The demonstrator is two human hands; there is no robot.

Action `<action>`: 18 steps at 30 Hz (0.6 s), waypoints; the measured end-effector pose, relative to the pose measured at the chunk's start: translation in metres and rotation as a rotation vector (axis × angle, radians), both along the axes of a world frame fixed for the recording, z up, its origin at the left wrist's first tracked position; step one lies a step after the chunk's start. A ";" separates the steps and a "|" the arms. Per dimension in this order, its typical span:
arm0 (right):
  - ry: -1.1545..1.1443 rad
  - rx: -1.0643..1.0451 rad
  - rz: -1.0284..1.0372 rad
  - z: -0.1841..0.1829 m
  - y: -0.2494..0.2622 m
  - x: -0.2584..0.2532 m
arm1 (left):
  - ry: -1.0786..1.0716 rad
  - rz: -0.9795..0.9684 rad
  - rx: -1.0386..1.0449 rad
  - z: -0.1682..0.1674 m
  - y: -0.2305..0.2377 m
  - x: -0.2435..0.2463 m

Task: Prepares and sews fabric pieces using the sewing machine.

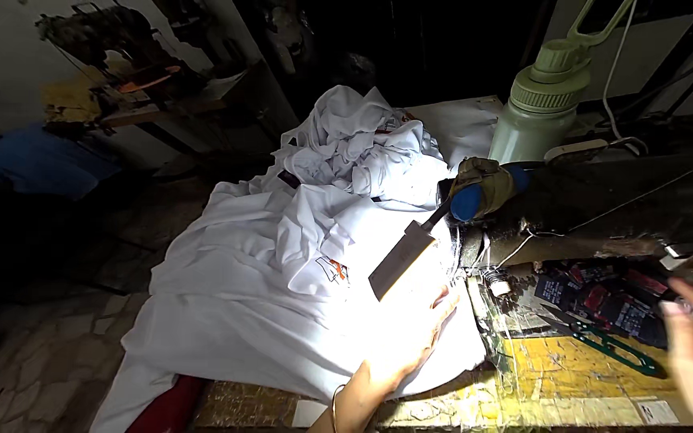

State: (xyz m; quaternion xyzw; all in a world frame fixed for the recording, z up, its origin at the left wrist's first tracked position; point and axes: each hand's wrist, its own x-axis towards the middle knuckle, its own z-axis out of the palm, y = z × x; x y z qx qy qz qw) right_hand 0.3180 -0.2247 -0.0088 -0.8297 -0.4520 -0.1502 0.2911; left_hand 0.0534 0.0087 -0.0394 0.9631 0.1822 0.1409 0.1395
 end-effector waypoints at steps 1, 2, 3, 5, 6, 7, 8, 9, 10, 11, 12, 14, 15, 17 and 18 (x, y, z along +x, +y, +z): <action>-0.033 0.037 0.107 -0.003 0.018 -0.022 | 0.014 -0.017 -0.026 0.004 0.000 -0.003; -0.057 0.064 0.229 -0.009 0.036 -0.045 | 0.011 -0.040 -0.093 0.009 -0.002 -0.008; -0.048 0.070 0.360 -0.018 0.052 -0.067 | -0.033 -0.074 -0.192 0.013 -0.006 -0.013; -0.013 0.043 0.572 -0.030 0.071 -0.101 | -0.152 -0.155 -0.413 0.022 -0.023 -0.024; -0.024 0.050 0.628 -0.035 0.078 -0.109 | -0.193 -0.158 -0.479 0.026 -0.034 -0.026; -0.036 0.072 0.661 -0.038 0.084 -0.114 | -0.216 -0.125 -0.499 0.028 -0.046 -0.025; -0.026 0.101 0.672 -0.039 0.089 -0.116 | -0.237 -0.081 -0.494 0.024 -0.056 -0.020; 0.012 0.144 0.661 -0.037 0.094 -0.118 | -0.263 -0.004 -0.455 0.017 -0.065 -0.012; 0.075 0.178 0.635 -0.036 0.098 -0.119 | -0.285 0.126 -0.377 0.008 -0.071 -0.005; 0.151 0.202 0.599 -0.034 0.100 -0.120 | -0.284 0.269 -0.308 0.002 -0.071 -0.002; 0.221 0.213 0.554 -0.031 0.101 -0.120 | -0.251 0.401 -0.275 0.004 -0.067 -0.007; 0.283 0.256 0.485 -0.024 0.101 -0.117 | -0.323 0.545 -0.043 0.016 -0.047 -0.029; 0.294 0.280 0.464 -0.021 0.102 -0.114 | -0.373 0.563 0.148 0.032 -0.037 -0.046; 0.299 0.299 0.466 -0.021 0.106 -0.113 | -0.316 0.567 0.391 0.084 -0.043 -0.086; 0.289 0.268 0.494 -0.023 0.106 -0.116 | -0.282 0.536 0.440 0.109 -0.060 -0.100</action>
